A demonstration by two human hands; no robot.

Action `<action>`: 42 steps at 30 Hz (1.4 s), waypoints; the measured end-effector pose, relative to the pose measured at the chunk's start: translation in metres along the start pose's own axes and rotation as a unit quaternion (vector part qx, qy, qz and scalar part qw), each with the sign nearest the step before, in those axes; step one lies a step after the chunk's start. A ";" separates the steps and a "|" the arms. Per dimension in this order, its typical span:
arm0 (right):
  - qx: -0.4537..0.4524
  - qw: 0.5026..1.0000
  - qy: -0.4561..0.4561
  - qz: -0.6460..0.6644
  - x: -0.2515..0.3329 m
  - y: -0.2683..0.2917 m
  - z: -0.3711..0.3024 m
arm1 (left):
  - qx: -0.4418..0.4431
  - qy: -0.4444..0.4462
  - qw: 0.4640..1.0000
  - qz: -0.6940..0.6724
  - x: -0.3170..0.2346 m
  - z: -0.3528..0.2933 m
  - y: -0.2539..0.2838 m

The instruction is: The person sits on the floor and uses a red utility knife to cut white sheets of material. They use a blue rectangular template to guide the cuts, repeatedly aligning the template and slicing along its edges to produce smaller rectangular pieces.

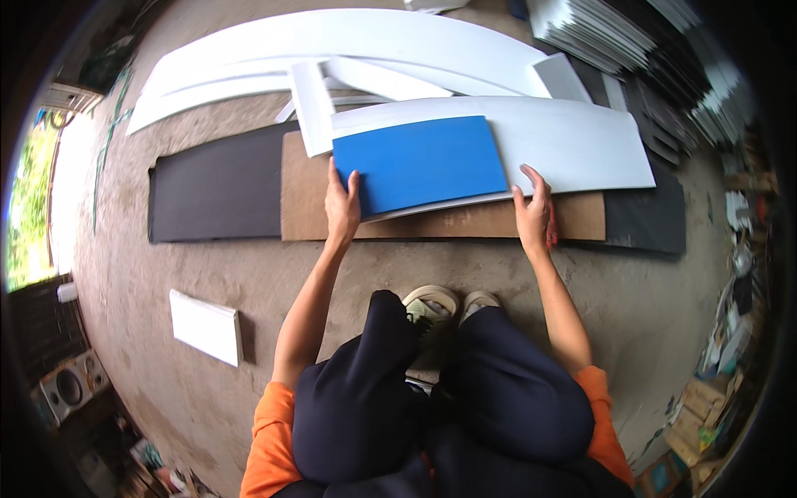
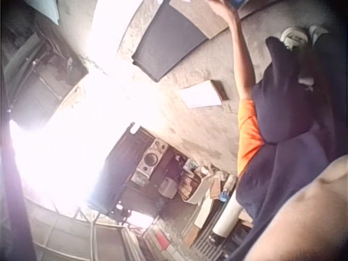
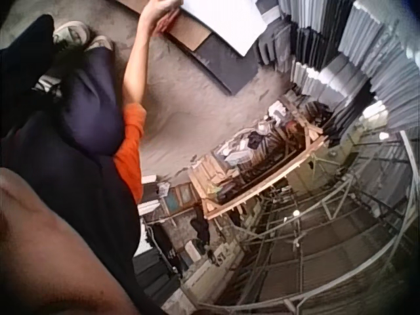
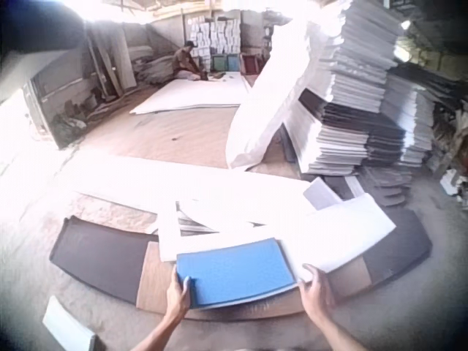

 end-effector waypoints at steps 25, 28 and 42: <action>-0.104 0.954 -0.280 -0.018 -0.092 0.143 -0.076 | 0.074 -0.074 0.994 -0.043 -0.013 0.008 -0.025; -0.100 0.971 -0.214 -0.038 -0.064 0.136 -0.040 | 0.067 -0.091 0.994 -0.009 -0.012 -0.015 -0.025; 0.054 0.998 -0.026 -0.033 -0.021 0.002 -0.005 | 0.091 -0.125 0.988 -0.004 0.013 -0.016 0.016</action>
Point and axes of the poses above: each hand's wrist, its own z-axis towards the middle knuckle, its own y-axis out of the back of the hand, x = y × z, the point moved 5 cm from there along z, towards the middle knuckle, and after that the axes turned 4 degrees about x, right-handed, at the moved point
